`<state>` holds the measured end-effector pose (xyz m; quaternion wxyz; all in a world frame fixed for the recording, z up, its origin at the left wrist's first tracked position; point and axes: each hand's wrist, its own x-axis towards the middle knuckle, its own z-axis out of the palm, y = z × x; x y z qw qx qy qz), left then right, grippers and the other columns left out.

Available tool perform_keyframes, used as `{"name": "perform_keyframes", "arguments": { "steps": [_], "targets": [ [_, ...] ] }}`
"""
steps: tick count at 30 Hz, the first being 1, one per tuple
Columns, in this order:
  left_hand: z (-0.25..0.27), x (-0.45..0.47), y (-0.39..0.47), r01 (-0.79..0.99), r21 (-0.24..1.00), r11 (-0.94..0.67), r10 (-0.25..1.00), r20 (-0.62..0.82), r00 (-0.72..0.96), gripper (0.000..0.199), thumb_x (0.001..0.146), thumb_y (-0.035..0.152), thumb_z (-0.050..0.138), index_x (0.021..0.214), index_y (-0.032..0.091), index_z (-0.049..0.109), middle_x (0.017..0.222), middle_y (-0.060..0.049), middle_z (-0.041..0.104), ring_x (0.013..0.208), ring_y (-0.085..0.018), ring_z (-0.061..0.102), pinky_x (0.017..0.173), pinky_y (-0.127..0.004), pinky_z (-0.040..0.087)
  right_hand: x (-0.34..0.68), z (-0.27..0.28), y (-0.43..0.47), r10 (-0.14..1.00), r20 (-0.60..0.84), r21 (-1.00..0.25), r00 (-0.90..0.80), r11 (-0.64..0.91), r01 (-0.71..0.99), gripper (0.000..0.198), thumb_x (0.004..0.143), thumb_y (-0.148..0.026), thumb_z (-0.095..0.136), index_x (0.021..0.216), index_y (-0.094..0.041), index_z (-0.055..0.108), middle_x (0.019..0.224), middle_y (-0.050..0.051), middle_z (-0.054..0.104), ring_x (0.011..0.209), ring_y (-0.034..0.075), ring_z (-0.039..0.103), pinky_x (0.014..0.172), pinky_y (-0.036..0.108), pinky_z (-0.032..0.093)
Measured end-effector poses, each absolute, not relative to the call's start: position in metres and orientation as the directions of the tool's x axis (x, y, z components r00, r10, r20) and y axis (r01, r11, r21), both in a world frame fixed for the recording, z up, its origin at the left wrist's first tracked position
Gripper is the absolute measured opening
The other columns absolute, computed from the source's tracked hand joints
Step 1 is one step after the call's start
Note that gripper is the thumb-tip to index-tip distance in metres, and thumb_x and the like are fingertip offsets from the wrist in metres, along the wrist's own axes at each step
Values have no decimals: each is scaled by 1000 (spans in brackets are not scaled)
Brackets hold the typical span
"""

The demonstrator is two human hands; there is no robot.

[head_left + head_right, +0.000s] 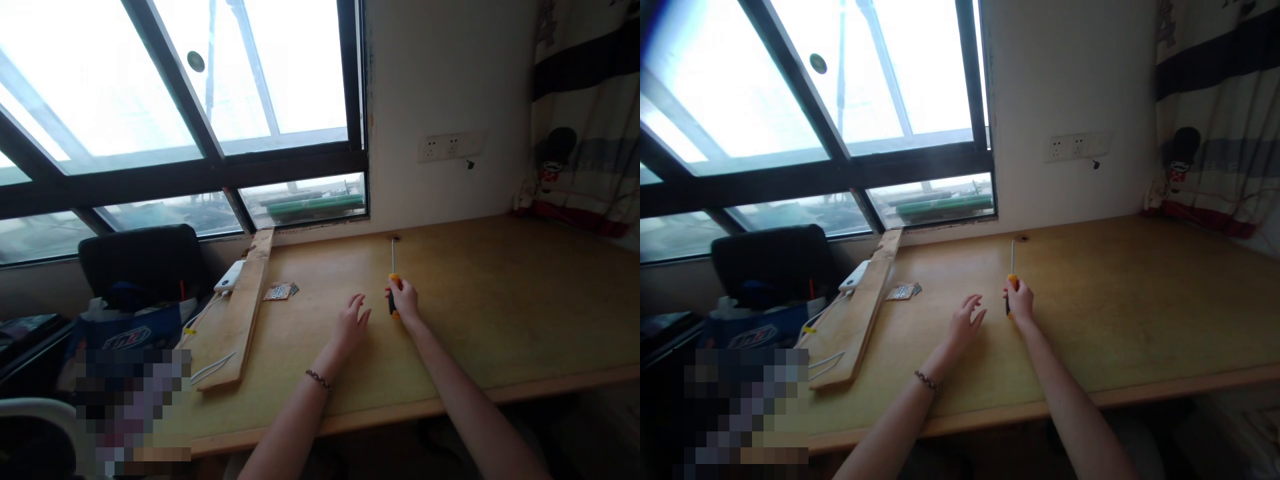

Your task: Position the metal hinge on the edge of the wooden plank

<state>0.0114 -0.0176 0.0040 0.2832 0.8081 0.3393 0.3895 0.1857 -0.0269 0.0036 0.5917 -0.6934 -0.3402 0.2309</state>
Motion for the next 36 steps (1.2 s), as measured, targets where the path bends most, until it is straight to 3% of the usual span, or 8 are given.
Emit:
{"name": "perform_keyframes", "arguments": {
  "steps": [2, 4, 6, 9, 20, 26, 36],
  "targets": [
    [3, 8, -14, 381, 721, -579, 799, 407, 443, 24, 83, 29, 48, 100, 21, 63, 94, -8, 65, 74, -16, 60, 72, -28, 45, 206, 7, -31, 674, 138, -870, 726, -268, 414, 33, 78, -44, 49, 86, -14, 62, 80, 12, 67, 66, 21, 64, 58, 28, 46],
    [3, 5, -11, 412, 721, -557, 818, 392, 421, 20, 83, 27, 48, 90, 22, 66, 77, -6, 66, 65, -14, 59, 66, -25, 43, 225, 10, -37, 608, 195, -678, 770, -484, 554, 28, 78, -37, 52, 88, -14, 64, 86, 15, 66, 77, 25, 63, 62, 30, 45],
    [3, 3, -11, 430, 713, -554, 824, 397, 403, 19, 82, 28, 49, 86, 22, 67, 67, -4, 65, 62, -14, 58, 64, -23, 40, 240, 11, -43, 547, 220, -520, 808, -635, 571, 25, 78, -29, 51, 92, -14, 66, 90, 17, 65, 82, 27, 63, 63, 32, 44],
    [3, 2, -12, 464, 676, -573, 816, 414, 404, 21, 83, 29, 47, 89, 23, 67, 62, -3, 63, 58, -13, 56, 60, -22, 37, 253, 9, -50, 494, 202, -411, 846, -741, 531, 24, 77, -23, 51, 91, -13, 68, 89, 18, 63, 82, 27, 62, 62, 32, 45],
    [1, 2, -14, 516, 589, -622, 782, 431, 450, 29, 86, 37, 41, 84, 22, 66, 59, -4, 60, 54, -13, 51, 56, -22, 30, 263, 6, -49, 441, 120, -307, 890, -836, 455, 25, 77, -19, 50, 93, -11, 68, 94, 21, 60, 89, 29, 60, 67, 37, 45],
    [7, 2, -16, 482, 661, -575, 813, 395, 427, 30, 84, 40, 44, 71, 22, 64, 56, -3, 56, 51, -12, 45, 55, -23, 27, 274, 0, -49, 395, 130, -297, 909, -860, 416, 25, 76, -19, 51, 92, -10, 68, 94, 20, 59, 91, 30, 58, 70, 39, 43],
    [7, 1, -16, 469, 688, -553, 826, 380, 416, 29, 82, 41, 46, 68, 22, 62, 58, -5, 57, 52, -13, 45, 56, -24, 26, 275, -2, -50, 395, 156, -294, 905, -856, 425, 25, 76, -18, 50, 91, -12, 68, 94, 18, 60, 89, 31, 58, 67, 39, 44]
  ]
}}
